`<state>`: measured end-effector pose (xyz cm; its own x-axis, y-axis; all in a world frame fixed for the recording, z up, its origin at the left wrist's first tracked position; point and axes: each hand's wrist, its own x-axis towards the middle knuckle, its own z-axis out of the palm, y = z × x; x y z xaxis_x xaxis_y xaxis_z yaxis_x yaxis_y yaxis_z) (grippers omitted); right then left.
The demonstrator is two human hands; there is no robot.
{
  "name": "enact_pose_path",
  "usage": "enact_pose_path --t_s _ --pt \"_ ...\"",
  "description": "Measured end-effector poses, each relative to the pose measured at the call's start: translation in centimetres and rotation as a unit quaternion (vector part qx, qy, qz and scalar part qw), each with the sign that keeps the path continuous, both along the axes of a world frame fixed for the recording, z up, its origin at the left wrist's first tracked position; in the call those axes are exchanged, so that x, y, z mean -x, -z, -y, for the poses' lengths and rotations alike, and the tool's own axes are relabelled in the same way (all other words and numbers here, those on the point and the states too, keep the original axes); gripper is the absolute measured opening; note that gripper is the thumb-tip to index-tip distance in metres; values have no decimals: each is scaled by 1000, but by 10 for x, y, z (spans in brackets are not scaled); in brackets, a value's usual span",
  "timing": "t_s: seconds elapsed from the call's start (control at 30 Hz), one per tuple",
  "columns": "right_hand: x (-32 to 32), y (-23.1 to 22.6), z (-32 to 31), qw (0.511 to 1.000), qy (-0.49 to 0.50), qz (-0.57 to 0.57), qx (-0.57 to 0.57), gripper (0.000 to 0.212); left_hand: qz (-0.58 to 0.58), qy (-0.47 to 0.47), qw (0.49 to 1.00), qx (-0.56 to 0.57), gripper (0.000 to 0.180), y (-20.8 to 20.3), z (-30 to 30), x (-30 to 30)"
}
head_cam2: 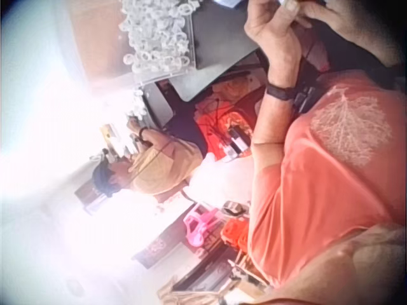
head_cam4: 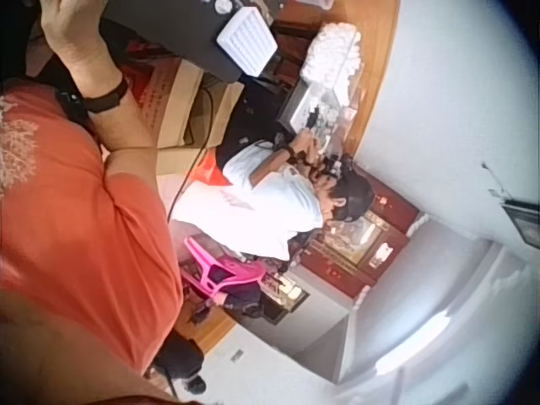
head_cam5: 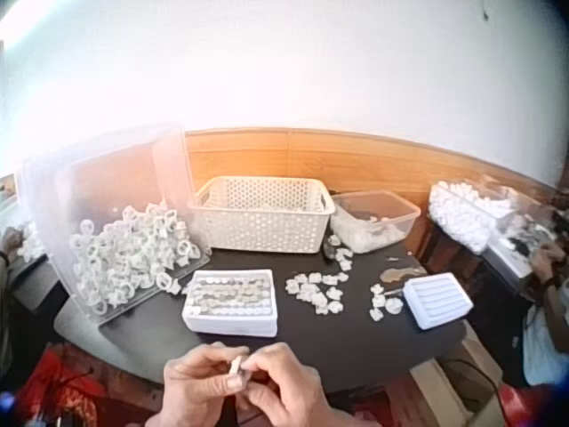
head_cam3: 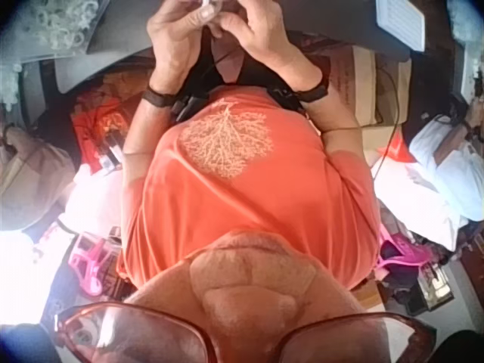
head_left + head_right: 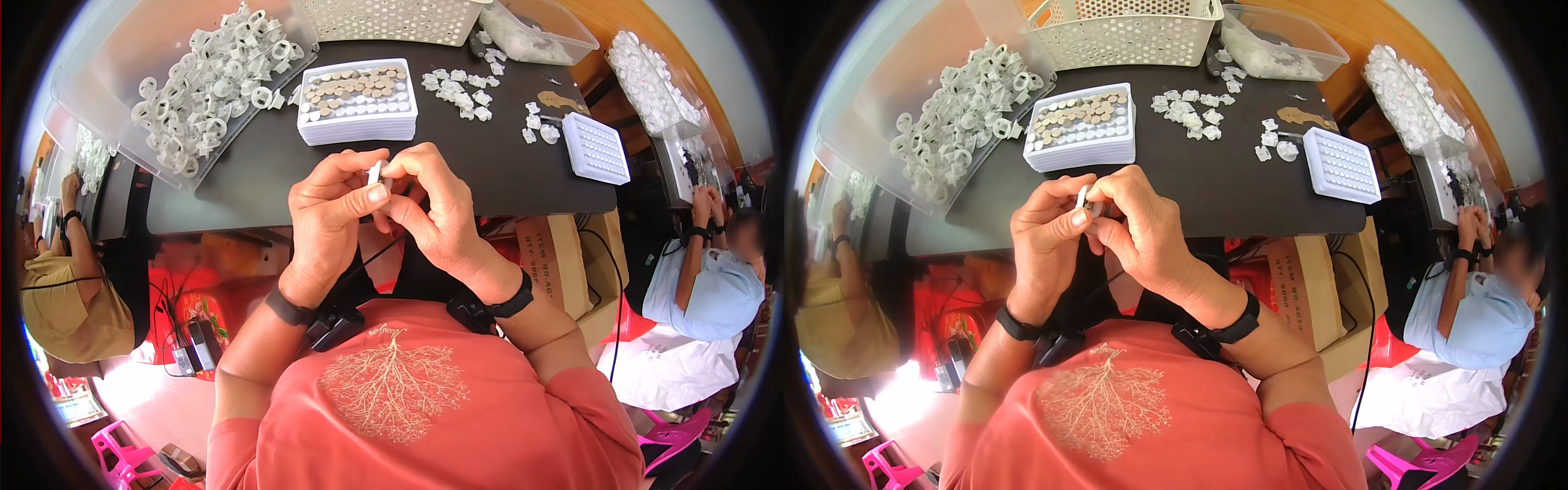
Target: Manually assembling small plastic and metal components at a workbench.
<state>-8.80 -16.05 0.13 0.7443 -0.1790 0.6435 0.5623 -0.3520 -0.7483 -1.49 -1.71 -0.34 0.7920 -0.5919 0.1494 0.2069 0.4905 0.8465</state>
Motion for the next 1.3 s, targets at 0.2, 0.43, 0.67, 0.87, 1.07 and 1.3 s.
enact_pose_path --t_s 0.2,0.43,0.67,0.87,1.07,1.3 --pt "2 3 8 999 25 -5 22 18 -17 9 1000 19 30 0 4 2" --pt "5 -1 19 999 -32 -43 6 15 25 -1 1000 1 34 3 2 2" --pt "4 -6 14 998 -10 -61 13 6 33 -10 999 28 33 2 6 5" --pt "-2 -7 10 996 -4 39 76 8 46 6 999 18 32 3 5 4" --pt "-6 -2 9 986 32 86 137 9 64 2 998 20 33 4 5 4" --pt "-8 4 7 980 66 103 155 8 82 -1 997 9 33 3 5 5"
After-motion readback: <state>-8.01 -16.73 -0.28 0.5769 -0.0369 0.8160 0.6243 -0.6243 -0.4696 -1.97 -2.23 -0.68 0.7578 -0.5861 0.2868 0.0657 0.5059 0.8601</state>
